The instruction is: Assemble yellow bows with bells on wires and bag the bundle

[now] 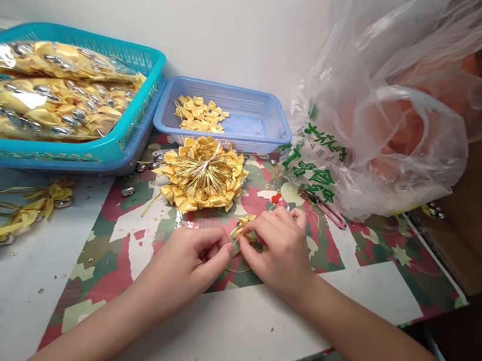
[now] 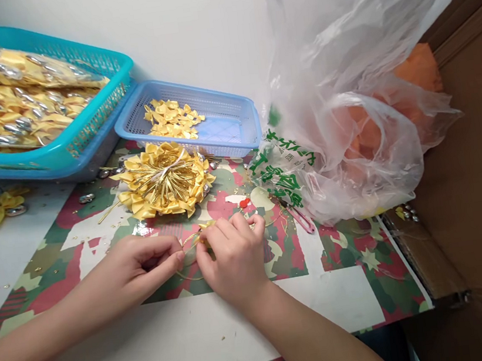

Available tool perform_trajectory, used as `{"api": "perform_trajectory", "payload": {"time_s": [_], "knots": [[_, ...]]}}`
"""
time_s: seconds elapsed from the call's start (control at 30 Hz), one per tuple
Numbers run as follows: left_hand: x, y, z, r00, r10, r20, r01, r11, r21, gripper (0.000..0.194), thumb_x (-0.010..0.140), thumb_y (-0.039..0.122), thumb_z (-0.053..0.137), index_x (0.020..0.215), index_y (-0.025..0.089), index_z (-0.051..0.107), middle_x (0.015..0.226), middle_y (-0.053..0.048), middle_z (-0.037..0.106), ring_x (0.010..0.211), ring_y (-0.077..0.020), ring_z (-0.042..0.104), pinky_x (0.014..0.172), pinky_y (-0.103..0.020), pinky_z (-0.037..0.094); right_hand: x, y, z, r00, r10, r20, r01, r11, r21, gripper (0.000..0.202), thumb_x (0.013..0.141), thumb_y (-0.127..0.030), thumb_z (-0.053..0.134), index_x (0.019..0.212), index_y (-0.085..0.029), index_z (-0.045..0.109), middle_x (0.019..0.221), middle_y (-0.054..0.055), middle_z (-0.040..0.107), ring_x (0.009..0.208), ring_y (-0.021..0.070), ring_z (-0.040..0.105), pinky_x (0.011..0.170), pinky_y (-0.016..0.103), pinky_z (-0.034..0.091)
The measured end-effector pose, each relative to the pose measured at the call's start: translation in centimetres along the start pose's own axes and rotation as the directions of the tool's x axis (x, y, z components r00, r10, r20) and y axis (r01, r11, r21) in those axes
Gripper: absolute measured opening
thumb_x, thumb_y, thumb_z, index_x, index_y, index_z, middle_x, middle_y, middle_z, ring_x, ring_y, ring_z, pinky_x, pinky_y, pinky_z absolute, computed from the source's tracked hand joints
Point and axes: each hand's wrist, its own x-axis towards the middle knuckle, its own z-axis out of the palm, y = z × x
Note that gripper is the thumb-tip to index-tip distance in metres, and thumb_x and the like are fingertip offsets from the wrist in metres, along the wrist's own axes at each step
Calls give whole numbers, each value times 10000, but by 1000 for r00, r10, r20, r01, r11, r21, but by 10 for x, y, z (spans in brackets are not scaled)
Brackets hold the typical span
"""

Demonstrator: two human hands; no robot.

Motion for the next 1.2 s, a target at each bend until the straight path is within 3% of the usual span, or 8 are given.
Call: {"api": "perform_trajectory", "payload": {"time_s": [0.5, 0.8, 1.2], "knots": [[-2, 1, 1, 1000, -1, 31, 3, 999, -48, 308, 845, 277, 452, 554, 184, 414, 499, 58, 348, 483, -82, 299, 439, -210, 221, 1, 2, 2, 1000, 3, 18, -3, 1000, 1, 183, 823, -156, 607, 643, -191, 598, 563, -43, 564, 629, 131, 437, 764, 346, 253], [-1, 1, -2, 998, 24, -61, -26, 999, -30, 350, 883, 315, 430, 561, 187, 377, 535, 50, 319, 504, -88, 302, 454, -214, 240, 0, 3, 3, 1000, 9, 25, -9, 1000, 9, 187, 821, -162, 614, 638, -194, 597, 567, -42, 568, 642, 133, 441, 768, 345, 247], [2, -2, -4, 991, -103, -85, 96, 992, -79, 387, 870, 410, 428, 556, 185, 442, 540, 37, 383, 522, -106, 338, 472, -221, 267, 2, 0, -1, 995, 65, 75, -71, 994, 82, 116, 791, -243, 670, 714, -206, 591, 663, -45, 635, 688, 139, 497, 780, 339, 255]]}}
